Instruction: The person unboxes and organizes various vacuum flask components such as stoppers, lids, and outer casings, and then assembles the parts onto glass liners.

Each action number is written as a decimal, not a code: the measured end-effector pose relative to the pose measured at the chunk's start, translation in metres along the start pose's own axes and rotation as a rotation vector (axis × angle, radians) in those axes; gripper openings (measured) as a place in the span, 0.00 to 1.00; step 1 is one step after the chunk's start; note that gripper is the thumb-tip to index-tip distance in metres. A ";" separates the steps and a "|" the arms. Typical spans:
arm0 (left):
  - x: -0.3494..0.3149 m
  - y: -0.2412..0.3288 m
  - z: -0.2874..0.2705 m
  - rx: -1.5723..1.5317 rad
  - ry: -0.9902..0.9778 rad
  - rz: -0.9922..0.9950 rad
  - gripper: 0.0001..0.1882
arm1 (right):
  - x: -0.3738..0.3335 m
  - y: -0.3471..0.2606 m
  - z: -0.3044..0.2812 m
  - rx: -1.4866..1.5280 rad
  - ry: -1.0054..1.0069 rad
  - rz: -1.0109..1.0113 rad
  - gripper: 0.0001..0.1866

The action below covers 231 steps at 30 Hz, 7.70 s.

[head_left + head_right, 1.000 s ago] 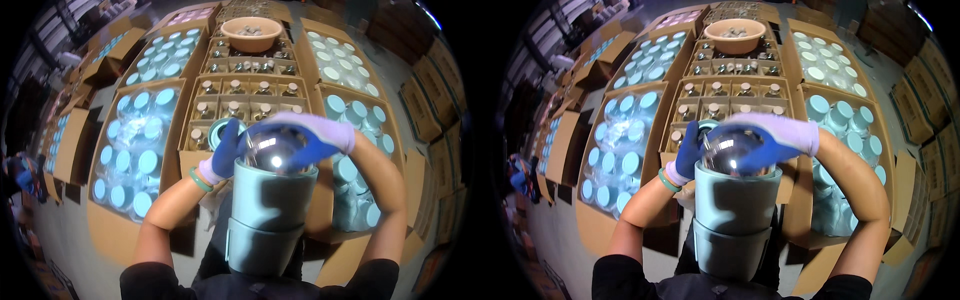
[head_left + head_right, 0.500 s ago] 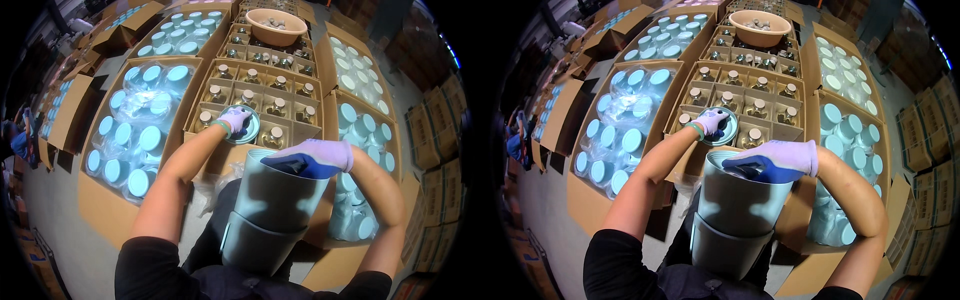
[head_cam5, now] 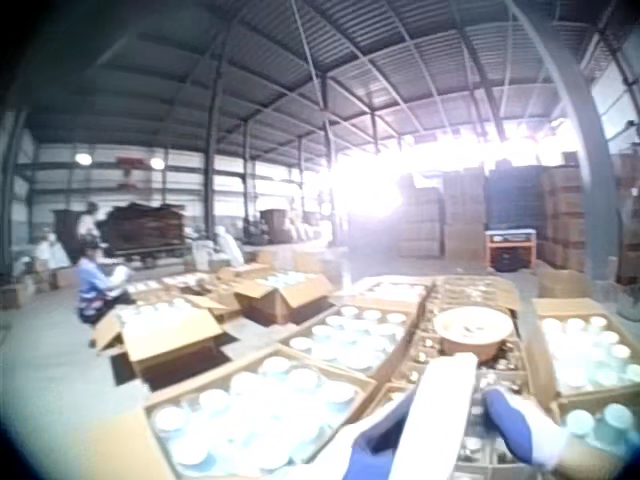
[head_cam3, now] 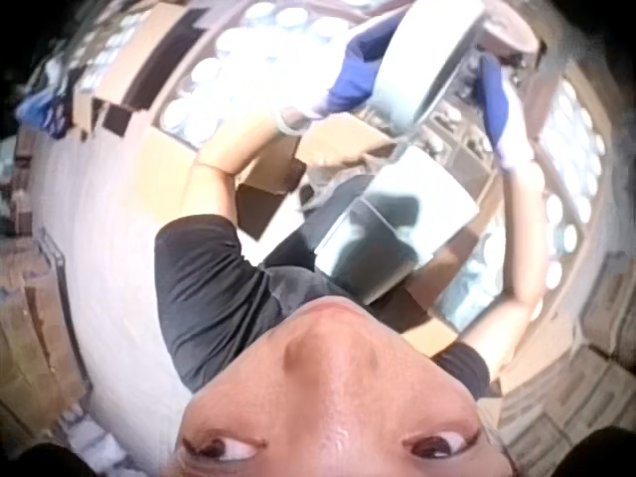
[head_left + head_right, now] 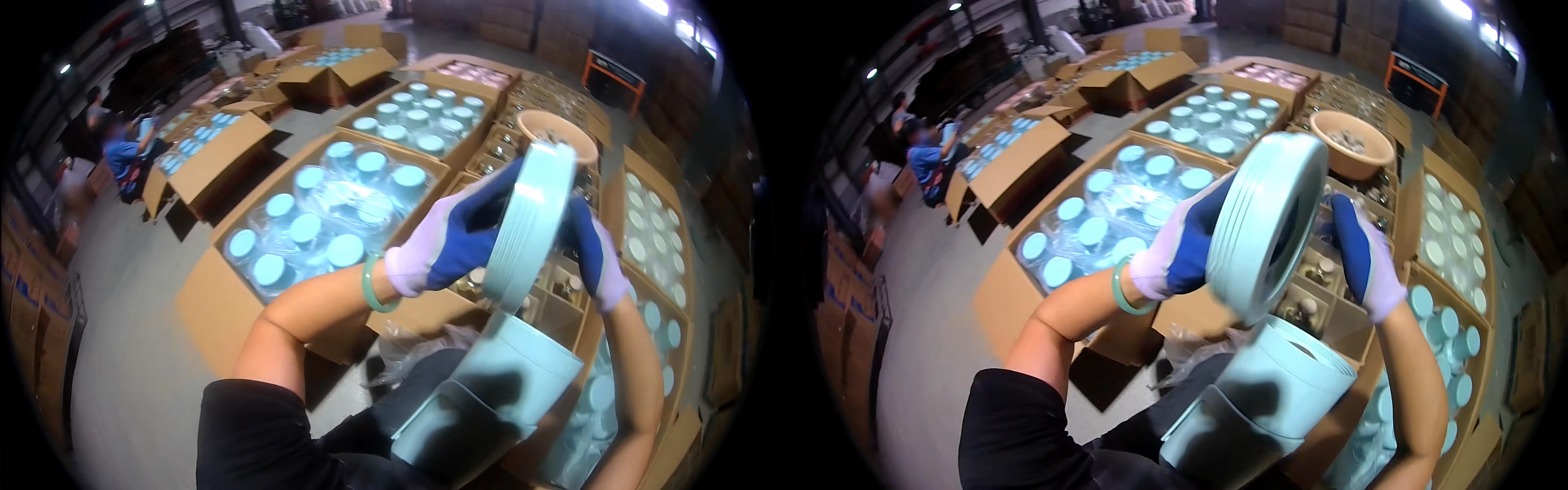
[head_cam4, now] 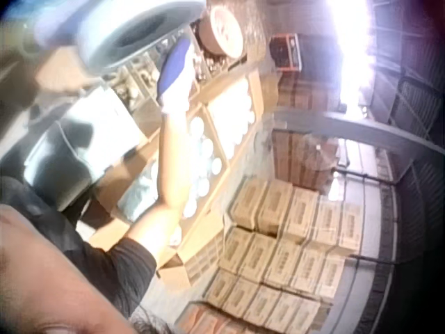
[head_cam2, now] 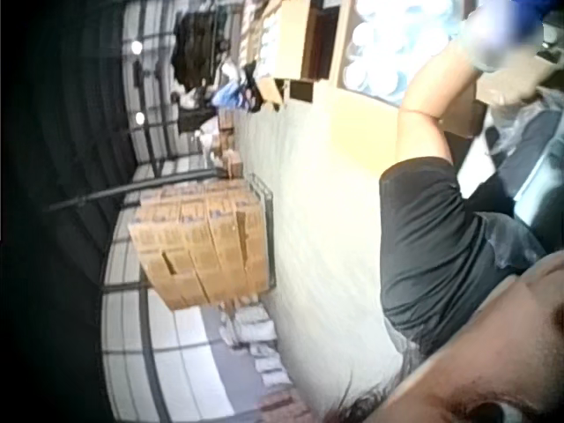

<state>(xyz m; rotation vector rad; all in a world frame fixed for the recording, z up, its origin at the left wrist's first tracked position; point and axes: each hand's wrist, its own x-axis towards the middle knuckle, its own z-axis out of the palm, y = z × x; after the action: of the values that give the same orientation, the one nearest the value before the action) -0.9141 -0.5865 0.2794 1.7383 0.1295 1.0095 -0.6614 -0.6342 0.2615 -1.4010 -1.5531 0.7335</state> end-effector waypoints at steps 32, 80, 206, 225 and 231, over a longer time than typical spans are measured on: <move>-0.013 0.025 0.035 0.594 -0.102 0.722 0.35 | -0.079 -0.077 0.033 0.716 -0.301 -0.222 0.31; 0.007 -0.037 0.077 0.153 -0.006 0.541 0.36 | -0.134 0.019 0.002 0.838 -0.091 -0.351 0.27; -0.050 -0.100 0.067 -0.545 0.034 -0.314 0.33 | -0.156 0.007 0.004 0.199 0.035 0.030 0.24; -0.064 -0.129 0.063 -0.554 -0.179 -0.573 0.35 | -0.169 0.017 0.007 0.245 -0.088 0.026 0.24; -0.046 -0.116 0.071 -0.399 -0.091 -0.300 0.34 | -0.157 0.028 -0.019 -0.208 0.095 -0.344 0.28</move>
<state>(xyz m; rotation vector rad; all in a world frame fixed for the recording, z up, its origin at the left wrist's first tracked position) -0.8520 -0.6136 0.1529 1.3491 0.1170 0.6806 -0.6382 -0.7847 0.2094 -1.2481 -1.7733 0.3016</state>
